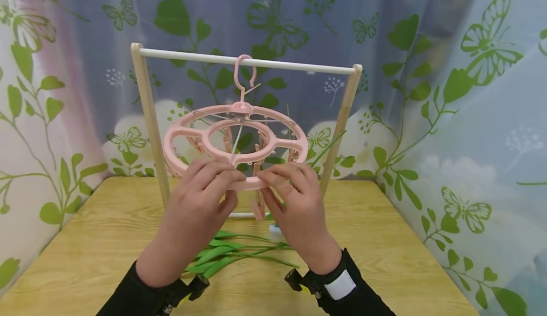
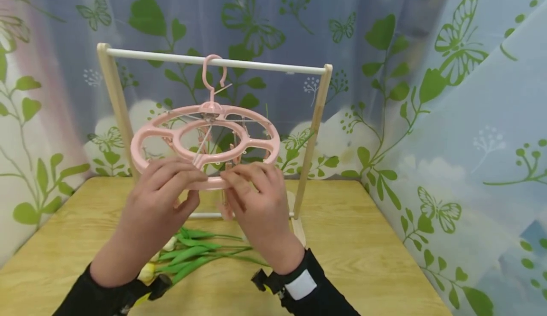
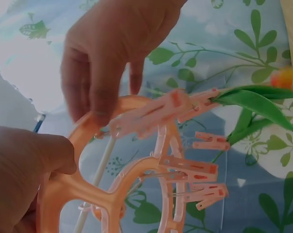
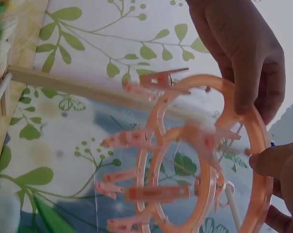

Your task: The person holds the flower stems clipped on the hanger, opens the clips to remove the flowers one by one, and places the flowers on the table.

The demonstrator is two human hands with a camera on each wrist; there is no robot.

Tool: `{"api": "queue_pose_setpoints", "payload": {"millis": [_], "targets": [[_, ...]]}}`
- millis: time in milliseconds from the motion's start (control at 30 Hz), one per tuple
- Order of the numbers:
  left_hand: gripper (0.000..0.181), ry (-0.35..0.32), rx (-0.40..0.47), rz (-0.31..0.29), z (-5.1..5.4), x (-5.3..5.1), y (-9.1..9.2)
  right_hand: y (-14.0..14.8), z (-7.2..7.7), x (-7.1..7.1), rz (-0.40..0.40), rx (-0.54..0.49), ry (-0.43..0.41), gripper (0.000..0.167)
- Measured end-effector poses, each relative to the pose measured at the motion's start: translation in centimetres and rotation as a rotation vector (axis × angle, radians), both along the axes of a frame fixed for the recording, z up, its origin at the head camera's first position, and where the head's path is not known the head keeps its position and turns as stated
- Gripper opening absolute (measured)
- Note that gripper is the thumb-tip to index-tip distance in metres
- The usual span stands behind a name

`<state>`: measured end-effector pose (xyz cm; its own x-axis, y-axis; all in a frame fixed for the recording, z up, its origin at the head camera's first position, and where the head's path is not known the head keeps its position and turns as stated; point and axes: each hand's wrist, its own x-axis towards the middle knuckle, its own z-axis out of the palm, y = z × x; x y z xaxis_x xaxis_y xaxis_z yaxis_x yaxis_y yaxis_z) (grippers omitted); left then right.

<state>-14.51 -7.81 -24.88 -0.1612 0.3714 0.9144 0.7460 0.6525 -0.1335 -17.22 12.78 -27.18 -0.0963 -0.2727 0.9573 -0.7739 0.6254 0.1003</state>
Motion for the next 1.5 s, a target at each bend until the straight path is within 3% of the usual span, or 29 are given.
{"api": "queue_pose_setpoints", "payload": {"millis": [333, 667, 867, 1067, 1300, 1500], "targets": [[0.021, -0.062, 0.094, 0.025, 0.2, -0.4, -1.2, 1.9, 0.0, -1.9, -0.048, -0.040, -0.054, 0.028], [0.031, -0.023, -0.040, 0.026, 0.3, -0.1, -0.9, 0.7, 0.3, -1.0, -0.008, 0.007, 0.012, 0.027], [0.027, -0.047, 0.004, -0.007, 0.4, 0.0, -0.8, 1.0, 0.5, -0.8, -0.018, 0.004, -0.007, 0.030], [0.027, -0.054, 0.026, -0.048, 0.7, 0.0, -1.5, 2.5, 0.2, -1.9, -0.066, -0.022, -0.065, 0.032], [0.025, -0.055, 0.006, -0.037, 1.3, 0.1, -2.1, 3.0, 0.0, -2.5, -0.080, -0.028, -0.108, 0.032], [0.027, 0.000, -0.024, 0.005, 1.4, 0.4, -1.5, 1.8, -0.2, -2.0, -0.058, -0.009, -0.044, 0.027]]}}
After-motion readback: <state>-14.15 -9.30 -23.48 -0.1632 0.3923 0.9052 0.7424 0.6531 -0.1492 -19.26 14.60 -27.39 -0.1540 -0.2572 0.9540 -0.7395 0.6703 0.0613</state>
